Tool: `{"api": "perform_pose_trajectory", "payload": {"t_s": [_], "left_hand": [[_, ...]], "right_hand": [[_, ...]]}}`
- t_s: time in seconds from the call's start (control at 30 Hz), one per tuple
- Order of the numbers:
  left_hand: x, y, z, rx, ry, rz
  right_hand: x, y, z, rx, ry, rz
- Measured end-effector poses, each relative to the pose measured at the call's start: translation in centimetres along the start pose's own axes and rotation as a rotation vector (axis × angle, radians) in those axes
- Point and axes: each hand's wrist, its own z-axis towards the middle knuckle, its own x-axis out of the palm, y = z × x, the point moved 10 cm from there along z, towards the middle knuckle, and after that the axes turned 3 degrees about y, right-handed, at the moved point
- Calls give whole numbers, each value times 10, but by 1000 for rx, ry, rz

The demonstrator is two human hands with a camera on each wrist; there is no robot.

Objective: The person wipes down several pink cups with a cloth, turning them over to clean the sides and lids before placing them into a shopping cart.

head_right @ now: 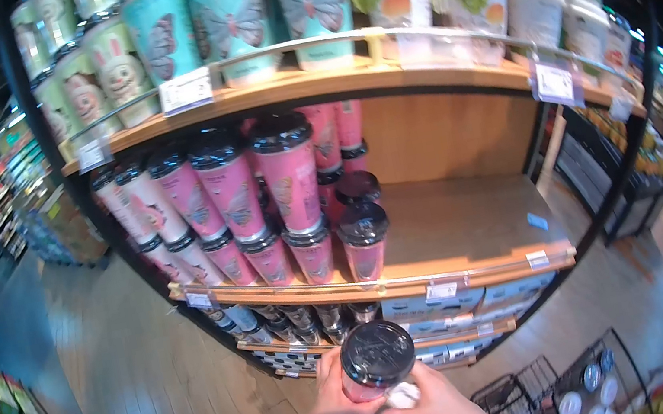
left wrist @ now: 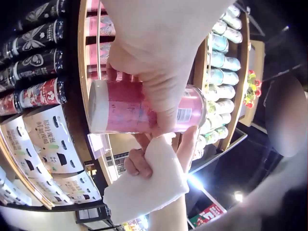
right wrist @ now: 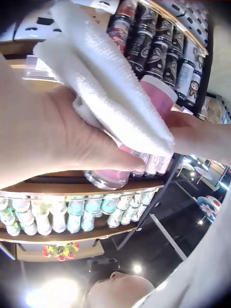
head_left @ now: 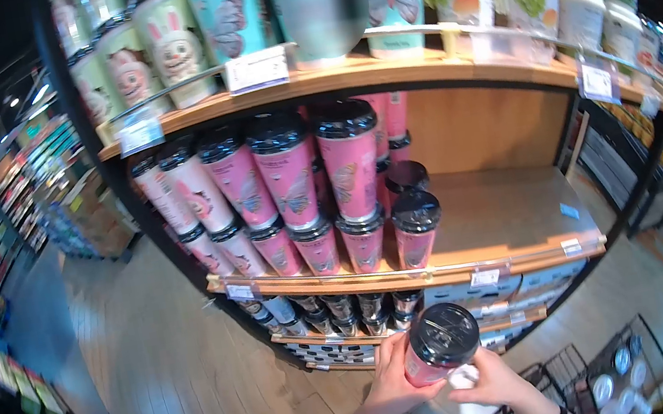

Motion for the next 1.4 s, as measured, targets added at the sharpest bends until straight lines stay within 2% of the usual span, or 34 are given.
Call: {"api": "perform_pose_trajectory", "payload": {"t_s": [0.07,0.1,0.13,0.23,0.27,0.33,0.4,0.47,0.53,0.6,0.63,0.73,0.77,0.83,0.87,0.93,0.97,1.0,1.07,1.13,1.2,1.27,1.4], "left_hand": [[-1,3,1,17,108,-1],[-6,5,1,30,119,12],[-12,7,5,46,122,28],[-15,4,20,128,163,-10],[-18,-1,27,178,147,-22],[-19,-4,45,197,159,-13],[-18,-7,60,223,159,7],[-24,0,74,208,58,53],[-24,20,83,169,-46,34],[-21,31,90,127,-80,46],[-21,36,93,93,-110,57],[-21,40,101,101,-183,123],[-18,45,103,80,-185,95],[-16,48,107,46,-196,58],[-14,51,108,29,-202,12],[-9,56,109,2,-211,5],[-8,58,114,-42,-205,-16],[-7,61,117,-83,-201,-38],[-6,61,125,-56,-210,13],[1,69,133,-152,-174,-54],[7,74,140,-163,-158,-75],[14,70,149,-200,-101,-85],[10,64,151,-78,-190,52]], "right_hand": [[31,0,16,-72,100,76],[38,-19,18,80,45,256],[41,-19,22,93,11,256],[21,-3,30,-24,-231,218],[15,-4,34,-19,-245,218],[-21,-4,35,-39,-419,150],[-60,21,52,-100,-460,-230],[-100,39,54,-185,-634,-453],[-142,13,68,-91,-764,-294],[-165,-12,94,20,-709,-189],[-186,-44,92,117,-873,-333],[-199,-94,117,346,-711,-448],[-201,-106,120,345,-694,-443],[-206,-133,121,508,-658,-480],[-207,-137,122,502,-642,-477],[-204,-127,118,451,-586,-505],[-204,-123,111,517,-564,-577],[-199,-86,103,558,-521,-694],[-190,-77,88,571,-395,-722],[-158,-48,94,419,-261,-556],[-129,-35,110,326,-155,-560],[-109,-37,133,73,-223,-567],[-85,-66,176,143,-178,-471]]}}
